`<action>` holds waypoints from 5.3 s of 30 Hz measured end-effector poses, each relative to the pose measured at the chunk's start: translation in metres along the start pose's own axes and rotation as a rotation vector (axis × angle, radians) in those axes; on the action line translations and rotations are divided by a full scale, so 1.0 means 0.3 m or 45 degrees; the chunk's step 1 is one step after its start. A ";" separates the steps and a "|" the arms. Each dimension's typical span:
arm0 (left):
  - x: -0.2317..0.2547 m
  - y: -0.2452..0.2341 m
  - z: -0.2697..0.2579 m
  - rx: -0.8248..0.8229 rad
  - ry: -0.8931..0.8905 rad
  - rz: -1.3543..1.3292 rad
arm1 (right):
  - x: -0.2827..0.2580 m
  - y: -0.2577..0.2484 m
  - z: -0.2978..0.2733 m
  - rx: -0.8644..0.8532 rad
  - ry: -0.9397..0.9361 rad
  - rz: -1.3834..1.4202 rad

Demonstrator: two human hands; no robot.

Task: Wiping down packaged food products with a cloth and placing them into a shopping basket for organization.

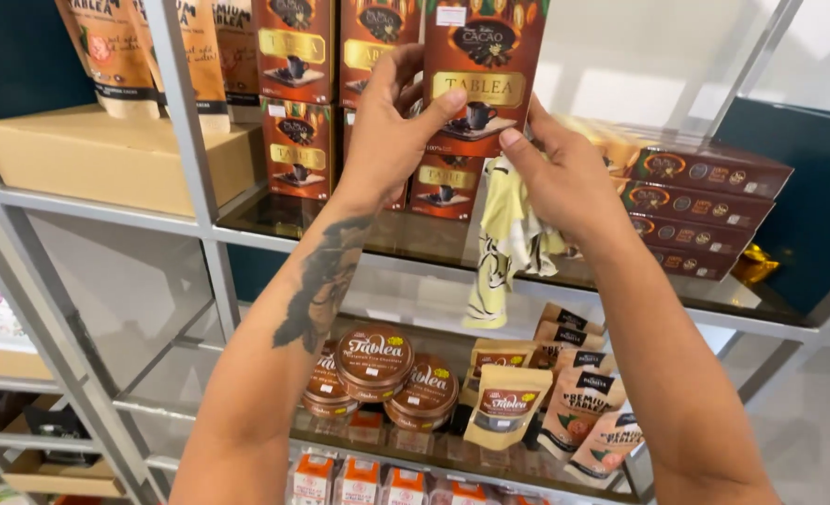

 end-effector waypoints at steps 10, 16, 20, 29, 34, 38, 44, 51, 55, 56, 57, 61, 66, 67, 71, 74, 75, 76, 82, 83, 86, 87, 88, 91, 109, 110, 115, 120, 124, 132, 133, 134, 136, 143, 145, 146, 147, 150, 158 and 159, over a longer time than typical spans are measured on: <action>-0.064 -0.019 0.108 0.035 0.236 0.420 | 0.045 0.014 0.183 -0.044 0.208 -0.482; -0.080 -0.022 0.108 0.083 -0.061 0.509 | 0.014 0.022 0.205 -0.071 0.262 -0.689; -0.112 0.003 0.094 0.105 0.039 0.489 | 0.077 0.036 0.234 -0.056 0.272 -0.741; -0.117 -0.001 0.048 0.278 0.182 1.181 | 0.120 0.098 0.221 -0.149 0.281 -0.810; -0.133 -0.016 0.044 0.273 0.424 1.232 | 0.106 0.137 0.177 -0.165 0.183 -0.709; -0.156 0.020 0.079 0.164 0.431 1.217 | 0.162 0.164 0.192 -0.123 0.226 -0.663; -0.165 0.023 0.030 0.194 0.455 1.287 | 0.170 0.158 0.187 -0.046 0.098 -0.630; -0.146 -0.039 0.019 0.306 0.365 1.575 | 0.347 0.151 0.291 0.085 0.195 -0.437; -0.142 -0.060 0.012 0.288 0.371 1.572 | 0.292 0.180 0.259 0.101 0.207 -0.485; -0.146 -0.068 0.008 0.282 0.350 1.584 | 0.271 0.188 0.245 0.110 0.249 -0.470; -0.150 -0.080 0.005 0.281 0.328 1.596 | 0.248 0.198 0.235 0.117 0.287 -0.458; -0.152 -0.099 0.003 0.268 0.311 1.621 | 0.282 0.223 0.244 0.156 0.265 -0.516; -0.100 -0.085 -0.029 0.335 0.414 1.683 | 0.275 0.222 0.235 0.230 0.121 -0.572; -0.116 -0.073 -0.044 0.342 0.417 1.688 | 0.257 0.207 0.246 0.229 0.113 -0.570; -0.205 0.034 -0.111 -0.141 0.643 1.747 | 0.183 0.117 0.317 0.325 -0.114 -0.546; -0.236 0.093 -0.134 -0.363 0.736 1.773 | 0.090 0.058 0.370 0.286 -0.058 -0.651; -0.239 0.116 -0.136 -0.431 0.789 1.783 | 0.052 0.038 0.382 0.240 0.019 -0.726; -0.246 0.131 -0.137 -0.429 0.790 1.780 | 0.047 0.031 0.380 0.241 0.019 -0.730; -0.330 0.163 -0.070 -0.664 0.612 2.034 | 0.095 0.016 0.462 0.056 0.008 -0.714; -0.331 0.164 -0.073 -0.675 0.598 2.044 | 0.099 0.012 0.460 0.048 -0.024 -0.716; -0.298 0.173 -0.070 -0.663 0.592 2.012 | 0.089 0.004 0.453 0.049 -0.030 -0.725; -0.279 0.174 -0.070 -0.638 0.593 1.970 | 0.083 0.005 0.449 0.050 -0.006 -0.734; -0.292 0.176 -0.074 -0.642 0.592 1.973 | 0.084 0.003 0.446 0.050 -0.005 -0.730; -0.312 0.171 -0.072 -0.629 0.576 1.953 | 0.091 0.003 0.456 0.058 0.053 -0.805; -0.339 0.161 -0.084 -0.547 0.589 1.874 | 0.103 0.065 0.490 0.170 0.080 -1.019; -0.339 0.160 -0.088 -0.540 0.591 1.866 | 0.108 0.070 0.490 0.180 0.069 -1.028; -0.268 0.133 -0.080 -0.572 0.508 1.758 | 0.105 0.059 0.484 0.181 0.054 -1.020; -0.184 0.038 -0.067 -0.164 0.521 1.772 | 0.086 0.044 0.428 0.100 0.036 -0.875; -0.188 -0.007 -0.070 0.079 0.628 1.909 | 0.113 0.066 0.439 0.111 0.024 -0.899; -0.203 -0.016 -0.086 0.066 0.585 2.117 | 0.135 0.088 0.431 0.113 -0.023 -0.977; -0.178 -0.012 -0.088 0.062 0.594 2.114 | 0.112 0.087 0.404 0.122 -0.019 -0.977; -0.151 -0.012 -0.090 0.077 0.596 2.058 | 0.086 0.087 0.377 0.141 -0.049 -0.979; -0.119 -0.010 -0.117 0.082 0.586 1.996 | 0.050 0.100 0.286 0.151 -0.067 -0.983; -0.172 -0.013 -0.211 -0.329 0.413 1.855 | 0.124 0.291 0.013 -0.320 0.009 -1.053; -0.203 -0.008 -0.222 -0.393 0.433 1.870 | 0.150 0.321 0.014 -0.410 0.092 -1.104; -0.214 -0.007 -0.222 -0.399 0.448 1.879 | 0.161 0.325 0.023 -0.450 0.148 -1.124; -0.227 -0.006 -0.226 -0.403 0.459 1.888 | 0.173 0.332 0.031 -0.493 0.203 -1.144; -0.237 0.002 -0.218 -0.436 0.448 1.935 | 0.190 0.346 0.062 -0.541 0.279 -1.128; -0.352 0.014 -0.200 -0.487 0.407 2.040 | 0.241 0.382 0.117 -0.578 0.350 -1.171; -0.359 0.019 -0.197 -0.526 0.384 2.069 | 0.254 0.385 0.123 -0.574 0.362 -1.162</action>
Point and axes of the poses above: each hand's wrist, its own z-axis towards the middle knuckle, its own y-axis out of the palm, x = y × z, the point moved 4 cm from there along z, towards the middle knuckle, and after that the axes turned 8 degrees about z, right-handed, at the moved point
